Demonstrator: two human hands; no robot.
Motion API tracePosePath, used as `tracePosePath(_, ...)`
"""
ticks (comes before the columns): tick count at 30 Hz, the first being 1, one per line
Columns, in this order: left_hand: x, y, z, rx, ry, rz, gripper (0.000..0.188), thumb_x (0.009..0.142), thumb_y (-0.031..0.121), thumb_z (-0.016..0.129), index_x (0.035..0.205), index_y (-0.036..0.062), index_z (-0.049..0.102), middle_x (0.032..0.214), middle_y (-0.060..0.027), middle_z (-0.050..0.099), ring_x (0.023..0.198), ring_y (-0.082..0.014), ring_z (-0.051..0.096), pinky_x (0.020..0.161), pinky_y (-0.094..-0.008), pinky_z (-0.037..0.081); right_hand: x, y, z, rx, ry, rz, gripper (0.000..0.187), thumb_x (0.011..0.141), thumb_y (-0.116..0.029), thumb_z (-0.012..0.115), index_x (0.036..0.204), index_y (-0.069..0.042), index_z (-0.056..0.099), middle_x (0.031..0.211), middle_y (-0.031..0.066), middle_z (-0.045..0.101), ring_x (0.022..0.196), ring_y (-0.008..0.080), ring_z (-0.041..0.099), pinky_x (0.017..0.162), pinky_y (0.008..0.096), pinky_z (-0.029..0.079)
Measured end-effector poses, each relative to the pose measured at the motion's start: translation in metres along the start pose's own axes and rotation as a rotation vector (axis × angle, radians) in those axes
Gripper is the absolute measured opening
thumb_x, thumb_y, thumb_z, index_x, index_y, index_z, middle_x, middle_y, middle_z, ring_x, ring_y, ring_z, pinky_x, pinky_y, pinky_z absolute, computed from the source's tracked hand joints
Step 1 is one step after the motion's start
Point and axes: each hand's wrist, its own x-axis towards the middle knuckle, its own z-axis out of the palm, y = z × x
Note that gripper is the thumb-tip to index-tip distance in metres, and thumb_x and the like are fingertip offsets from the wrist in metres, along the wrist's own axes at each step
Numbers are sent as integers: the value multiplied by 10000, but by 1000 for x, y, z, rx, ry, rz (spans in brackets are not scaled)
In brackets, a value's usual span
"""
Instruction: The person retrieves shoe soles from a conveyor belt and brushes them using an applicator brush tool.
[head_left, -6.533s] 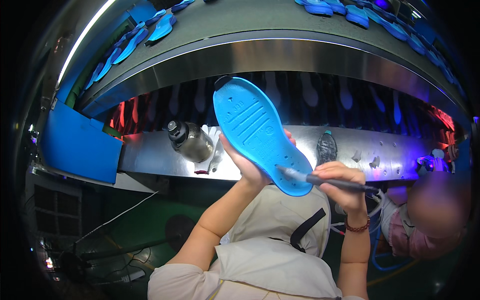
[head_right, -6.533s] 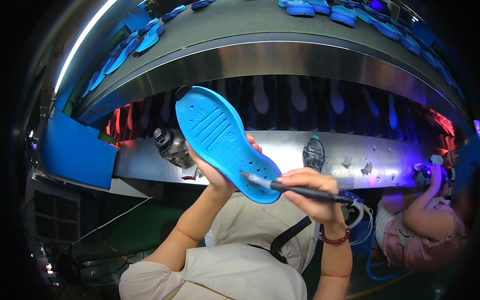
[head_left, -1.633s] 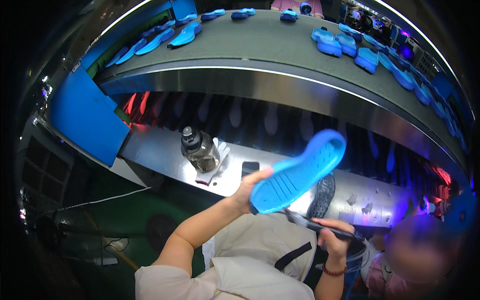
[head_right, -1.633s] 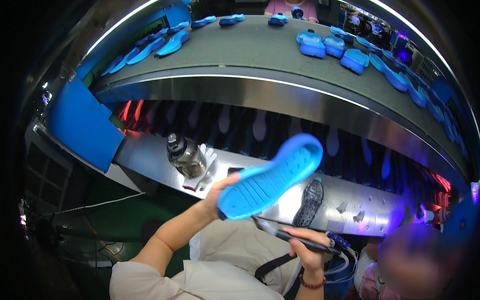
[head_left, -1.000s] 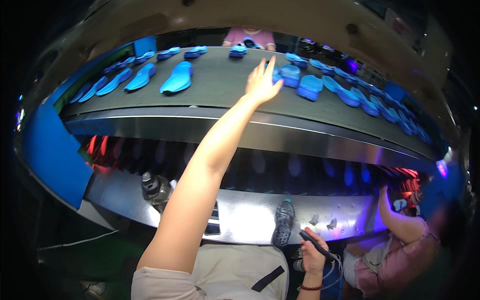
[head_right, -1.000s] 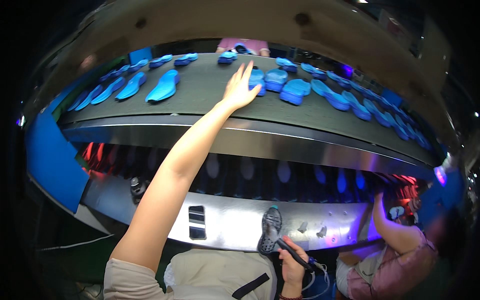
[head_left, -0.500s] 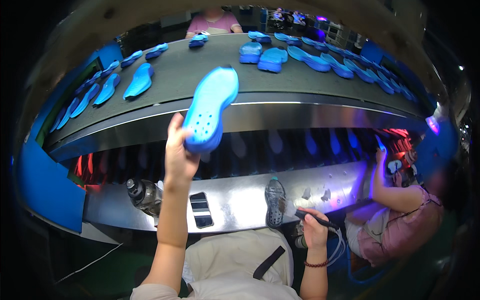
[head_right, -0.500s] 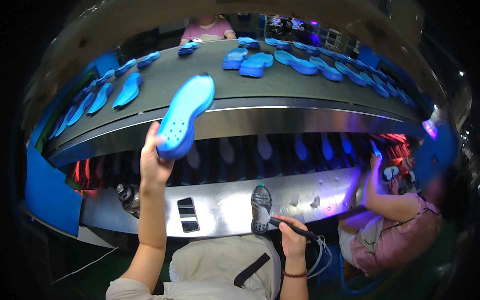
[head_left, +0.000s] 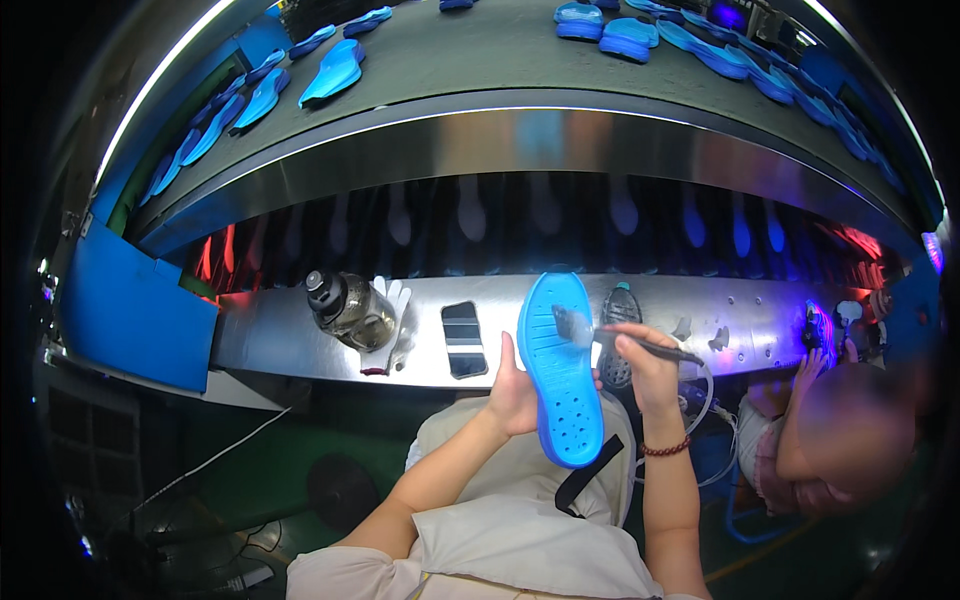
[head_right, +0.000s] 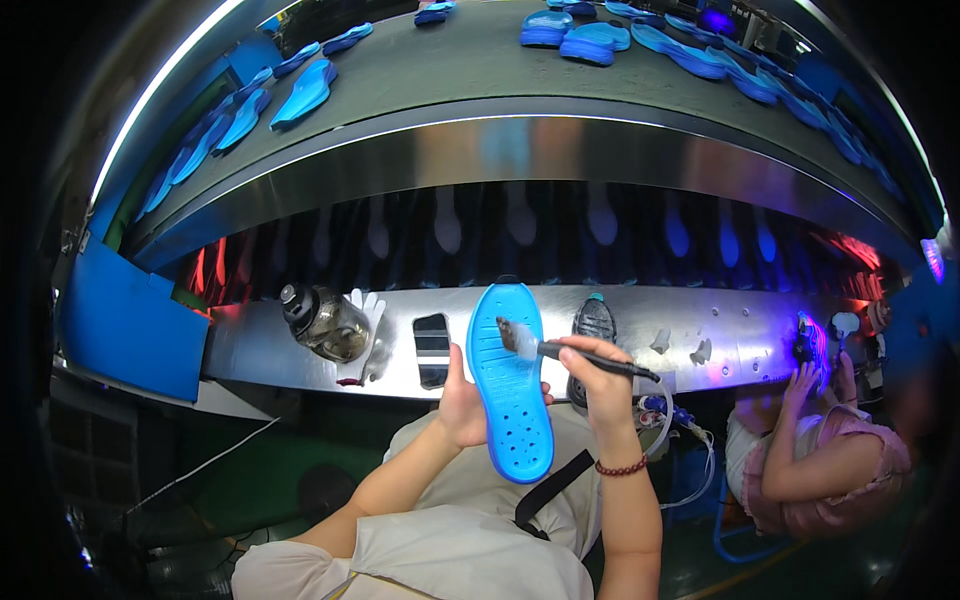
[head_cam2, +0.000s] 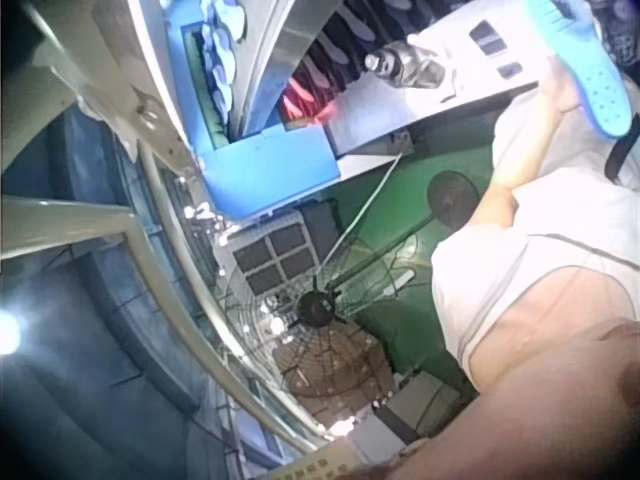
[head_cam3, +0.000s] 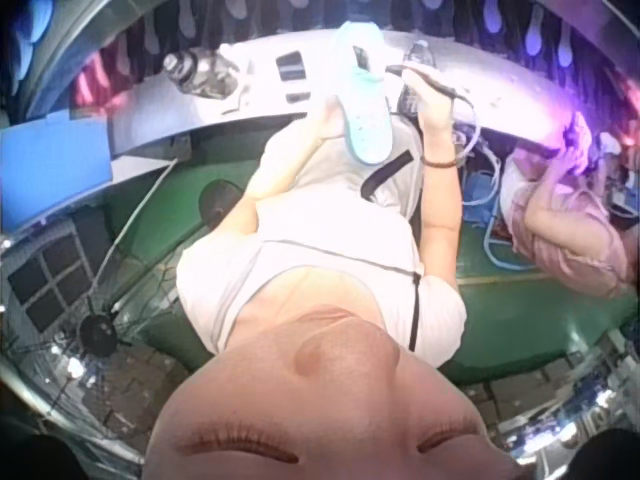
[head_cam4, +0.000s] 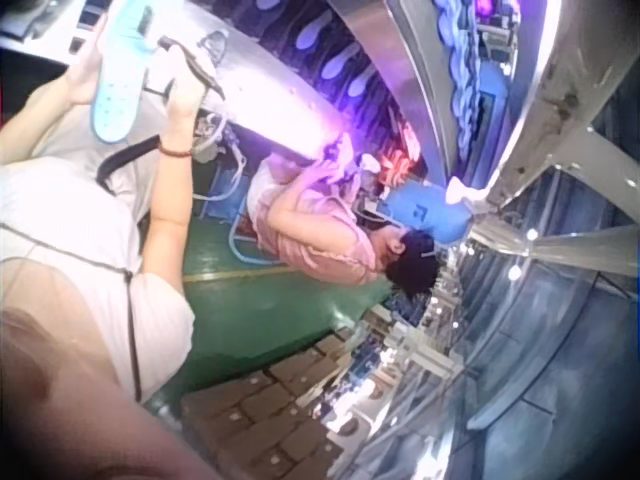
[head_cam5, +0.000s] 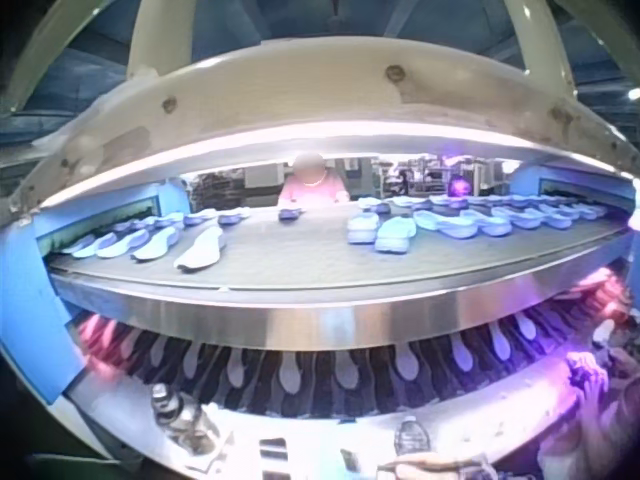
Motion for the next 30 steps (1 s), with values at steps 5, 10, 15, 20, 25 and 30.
tracePosePath(5,3,-12,4,6,308,108,886,769,746,124,1304,75,346,1226,-180,450,1137,-307,440,989,-443,314,15,-11,41,-523,-14,-260,159,733,-46,635,878,16,646,815,108,654,724,142,608,661,237,467)
tracePosePath(10,-8,19,-1,154,431,228,870,777,736,118,1244,56,395,1127,-168,519,1064,-285,497,941,-427,376,-30,-18,63,-922,-346,-575,145,655,-41,662,798,-26,636,797,109,650,751,241,633,692,307,476)
tracePosePath(15,-31,30,2,125,219,155,934,741,761,25,1259,69,382,1097,-190,523,1019,-316,525,904,-476,405,-44,-49,39,-655,-576,-331,163,703,-29,638,865,-12,647,814,119,652,756,202,636,686,273,492)
tracePosePath(20,-22,11,23,85,-2,31,895,760,750,75,1314,91,320,1183,-167,492,1048,-323,507,906,-510,394,-15,-60,52,-407,-215,-192,172,743,14,610,912,39,627,881,126,647,785,162,621,700,249,490)
tracePosePath(25,-22,16,49,143,201,192,828,798,709,110,1300,96,352,1220,-118,477,1093,-255,489,929,-430,401,-28,-63,42,-256,-518,-197,168,720,9,636,883,49,637,876,159,642,776,199,629,712,274,501)
tracePosePath(30,-15,22,58,239,339,273,867,780,729,92,1263,72,387,1132,-144,528,1007,-269,538,874,-427,439,-26,-66,42,-491,-595,-404,195,692,3,652,884,31,638,884,154,647,808,223,635,761,310,497)
